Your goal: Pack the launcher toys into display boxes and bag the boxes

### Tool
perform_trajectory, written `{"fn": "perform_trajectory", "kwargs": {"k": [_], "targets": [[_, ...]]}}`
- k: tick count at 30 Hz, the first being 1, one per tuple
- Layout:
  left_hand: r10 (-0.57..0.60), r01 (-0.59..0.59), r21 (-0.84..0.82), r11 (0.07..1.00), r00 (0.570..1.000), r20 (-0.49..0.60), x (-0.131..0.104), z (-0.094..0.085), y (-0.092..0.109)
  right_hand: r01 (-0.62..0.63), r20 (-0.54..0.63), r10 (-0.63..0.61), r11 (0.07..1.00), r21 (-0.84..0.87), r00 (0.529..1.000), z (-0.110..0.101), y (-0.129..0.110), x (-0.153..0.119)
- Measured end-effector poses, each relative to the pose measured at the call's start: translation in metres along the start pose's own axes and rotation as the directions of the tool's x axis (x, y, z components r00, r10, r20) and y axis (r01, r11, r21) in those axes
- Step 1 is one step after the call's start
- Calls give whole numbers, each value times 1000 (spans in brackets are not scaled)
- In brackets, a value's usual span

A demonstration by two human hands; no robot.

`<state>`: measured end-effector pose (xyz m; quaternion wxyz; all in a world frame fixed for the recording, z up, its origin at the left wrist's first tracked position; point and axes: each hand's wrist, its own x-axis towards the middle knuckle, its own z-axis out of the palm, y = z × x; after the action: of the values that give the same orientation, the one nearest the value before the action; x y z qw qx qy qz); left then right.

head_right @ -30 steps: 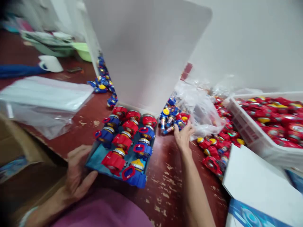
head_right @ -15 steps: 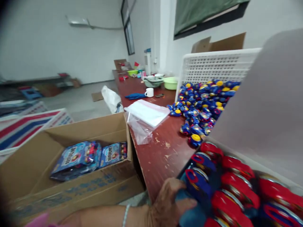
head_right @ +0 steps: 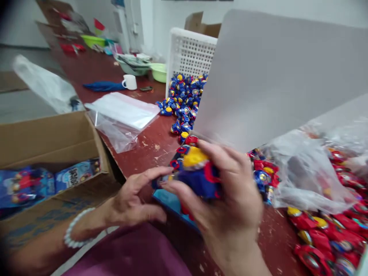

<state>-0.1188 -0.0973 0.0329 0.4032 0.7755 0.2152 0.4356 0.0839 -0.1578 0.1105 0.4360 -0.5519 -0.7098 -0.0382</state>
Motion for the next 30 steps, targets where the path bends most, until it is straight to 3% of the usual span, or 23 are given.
{"fn": "perform_trajectory", "kwargs": {"k": [2,4,6,8,11,14,16,21,26,30], "targets": [[-35,34,-22,999,999,-39,7,-7,3,13,-8,-13,998,53,1000,12,-13,10],[-157,151,-107,983,986,-50,10,-12,-1,54,167,-74,991,122,983,20,-15,20],[-289,290,-219,932,957,35,11,-16,-7,72,368,-120,987,142,922,19,-8,26],[-322,346,-222,912,937,136,9,-17,-13,73,452,-129,988,139,883,14,-1,29],[-172,182,-55,982,973,155,3,-15,-24,105,478,-132,991,83,868,13,-2,25],[-46,43,103,994,999,27,-9,-10,-38,234,520,-158,969,-84,840,24,-12,13],[-63,64,143,988,998,-12,-18,-7,-47,309,535,-162,931,-196,829,34,-18,5],[-87,72,178,981,993,77,-30,1,-55,404,571,-185,869,-285,800,39,-19,-5],[-103,88,184,979,992,74,-32,5,-59,382,598,-125,864,-326,792,34,-21,-6],[-101,88,163,983,993,69,-33,6,-60,429,689,-116,851,-302,715,34,-28,2]]}}
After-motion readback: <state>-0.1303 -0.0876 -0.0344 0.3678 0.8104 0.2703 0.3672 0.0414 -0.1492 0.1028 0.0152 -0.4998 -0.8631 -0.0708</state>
